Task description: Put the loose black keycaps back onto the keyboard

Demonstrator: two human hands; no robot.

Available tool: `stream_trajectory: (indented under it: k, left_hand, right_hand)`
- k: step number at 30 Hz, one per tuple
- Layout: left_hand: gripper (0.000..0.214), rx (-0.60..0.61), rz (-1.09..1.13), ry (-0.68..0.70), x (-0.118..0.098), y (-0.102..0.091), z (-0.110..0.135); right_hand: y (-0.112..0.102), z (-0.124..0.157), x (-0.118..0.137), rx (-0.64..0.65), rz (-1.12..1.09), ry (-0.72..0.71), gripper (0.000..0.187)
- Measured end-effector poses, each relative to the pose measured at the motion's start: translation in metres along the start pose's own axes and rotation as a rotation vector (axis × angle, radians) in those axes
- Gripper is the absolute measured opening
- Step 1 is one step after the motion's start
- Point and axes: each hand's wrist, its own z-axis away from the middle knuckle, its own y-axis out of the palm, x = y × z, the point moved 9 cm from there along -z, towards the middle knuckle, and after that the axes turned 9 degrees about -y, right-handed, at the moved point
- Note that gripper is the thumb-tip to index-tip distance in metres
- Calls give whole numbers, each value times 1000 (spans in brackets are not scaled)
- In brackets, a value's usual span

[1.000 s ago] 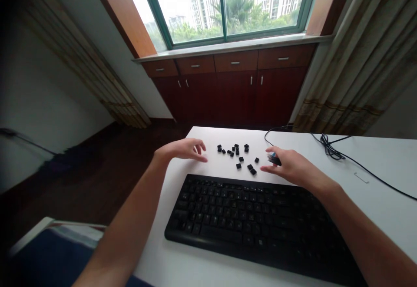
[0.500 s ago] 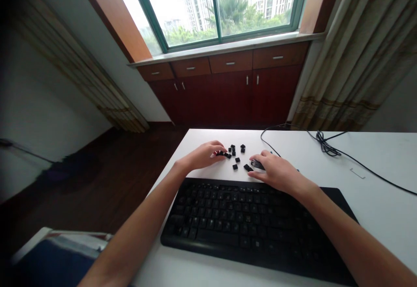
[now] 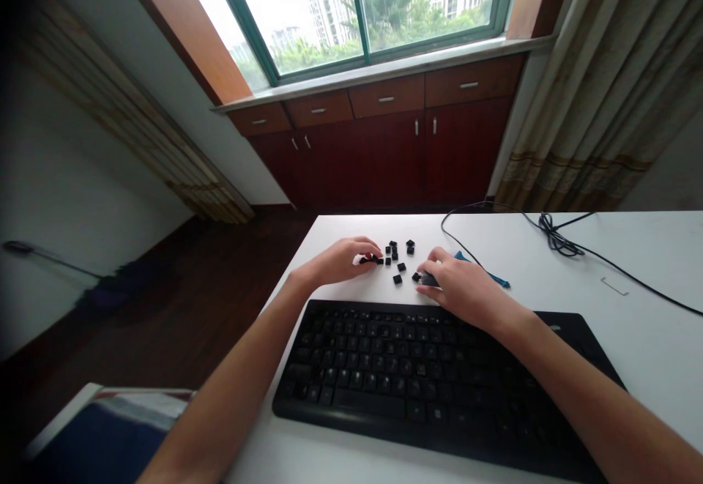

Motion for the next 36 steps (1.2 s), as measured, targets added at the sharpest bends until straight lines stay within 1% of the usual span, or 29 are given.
stream_trajectory:
  k: [4,11,15,17,19,21,24,26,27,30,36]
  left_hand:
    - [22,22,-2,-30,0,0,0]
    - [19,8,-4,-91,5,0,-2]
    - [18,9,36,-82,2,1,-3]
    - [17,-1,93,-90,4,1,-3]
    - [18,-27,246,-138,10,-2,-4]
    - [25,-29,507,-211,18,-3,-4]
    - [35,49,961,-312,21,-1,-3]
    - [34,90,1182,-346,19,-1,-2]
    - [33,98,1255,-353,18,-2,-1]
    - [32,104,1354,-353,16,-4,1]
    - [36,101,1380,-361,13,-3,1]
  right_hand:
    - [2,-1,9,-20,36,-26,31]
    - [2,-4,7,-69,-79,-45,26]
    - [1,-5,8,-91,-112,-47,25]
    - [1,-4,8,-100,-113,-47,25]
    - [1,-4,8,-104,-105,-45,26]
    - [1,-3,8,-105,-90,-43,26]
    - [1,-2,8,-106,-58,-46,26]
    - [0,-2,9,-107,-42,-55,26]
    - [-1,-2,10,-109,-37,-59,26]
    - [-3,-1,12,-121,-38,-72,27]
    - [-5,-1,12,-139,-79,-71,27]
